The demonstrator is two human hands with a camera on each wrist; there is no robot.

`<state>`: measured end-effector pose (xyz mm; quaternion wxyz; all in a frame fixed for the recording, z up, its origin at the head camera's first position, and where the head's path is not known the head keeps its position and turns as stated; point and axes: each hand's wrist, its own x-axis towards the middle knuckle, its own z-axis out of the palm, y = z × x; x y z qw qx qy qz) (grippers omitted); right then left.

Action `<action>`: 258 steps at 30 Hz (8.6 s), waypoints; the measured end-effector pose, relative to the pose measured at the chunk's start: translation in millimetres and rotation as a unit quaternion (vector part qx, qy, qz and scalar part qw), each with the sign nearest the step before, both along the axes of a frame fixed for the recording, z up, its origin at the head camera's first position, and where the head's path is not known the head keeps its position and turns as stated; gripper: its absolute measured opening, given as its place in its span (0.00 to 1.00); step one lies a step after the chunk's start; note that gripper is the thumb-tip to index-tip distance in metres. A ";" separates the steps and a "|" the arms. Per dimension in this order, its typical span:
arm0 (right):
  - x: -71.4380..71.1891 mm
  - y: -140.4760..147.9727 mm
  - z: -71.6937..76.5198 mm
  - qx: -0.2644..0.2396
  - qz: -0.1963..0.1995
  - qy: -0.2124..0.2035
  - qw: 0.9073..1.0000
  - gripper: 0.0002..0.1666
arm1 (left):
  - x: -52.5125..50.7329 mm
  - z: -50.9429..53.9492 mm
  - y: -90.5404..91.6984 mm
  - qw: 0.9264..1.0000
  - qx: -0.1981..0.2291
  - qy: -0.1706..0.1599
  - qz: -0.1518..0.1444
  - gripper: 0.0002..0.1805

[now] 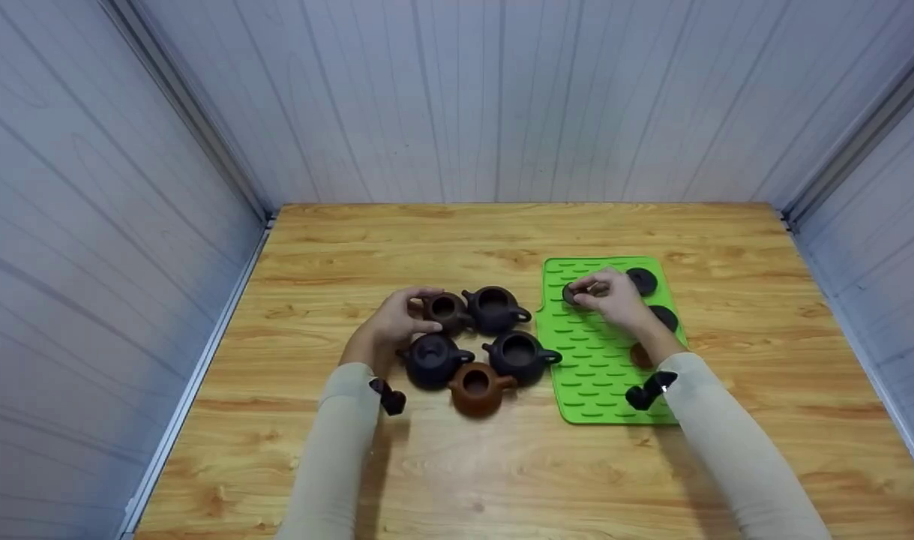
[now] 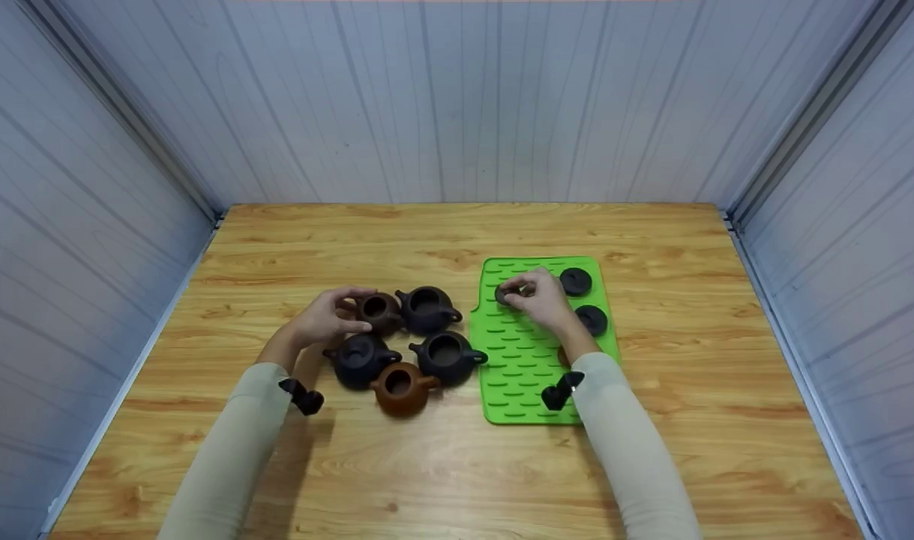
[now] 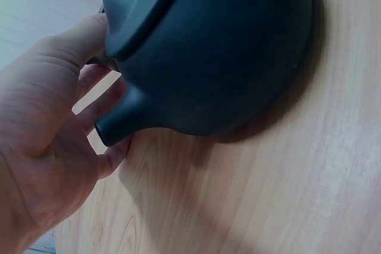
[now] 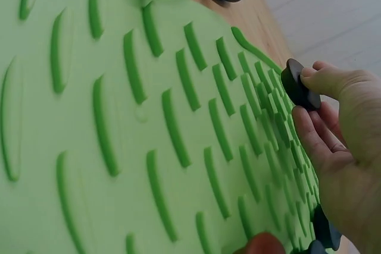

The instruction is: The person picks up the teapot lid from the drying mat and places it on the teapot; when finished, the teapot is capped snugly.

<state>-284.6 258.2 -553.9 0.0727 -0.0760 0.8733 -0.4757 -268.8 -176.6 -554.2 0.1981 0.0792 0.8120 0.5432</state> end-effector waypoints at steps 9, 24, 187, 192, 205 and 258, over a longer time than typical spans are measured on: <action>-4.2 -22.8 8.5 -0.009 0.014 0.014 1.000 0.14 | 1.7 2.3 -3.2 1.000 -0.006 0.010 -0.002 0.35; -14.2 -66.2 20.4 -0.031 0.053 0.045 0.997 0.12 | -4.0 -0.3 -1.8 1.000 -0.003 0.027 -0.013 0.35; -4.5 -107.2 28.2 -0.089 0.097 0.030 0.991 0.26 | -14.8 11.0 10.0 0.997 -0.052 0.047 -0.026 0.44; -7.0 -90.0 26.1 -0.072 0.082 0.034 0.993 0.26 | -18.3 16.2 18.6 0.995 -0.059 0.072 -0.030 0.44; -7.4 -50.5 19.5 -0.053 0.046 0.011 0.997 0.28 | -25.6 25.5 48.5 0.991 -0.082 0.100 -0.045 0.44; -11.3 79.4 18.1 0.001 -0.084 0.025 0.996 0.31 | -28.9 10.0 82.2 0.961 -0.217 0.157 -0.075 0.34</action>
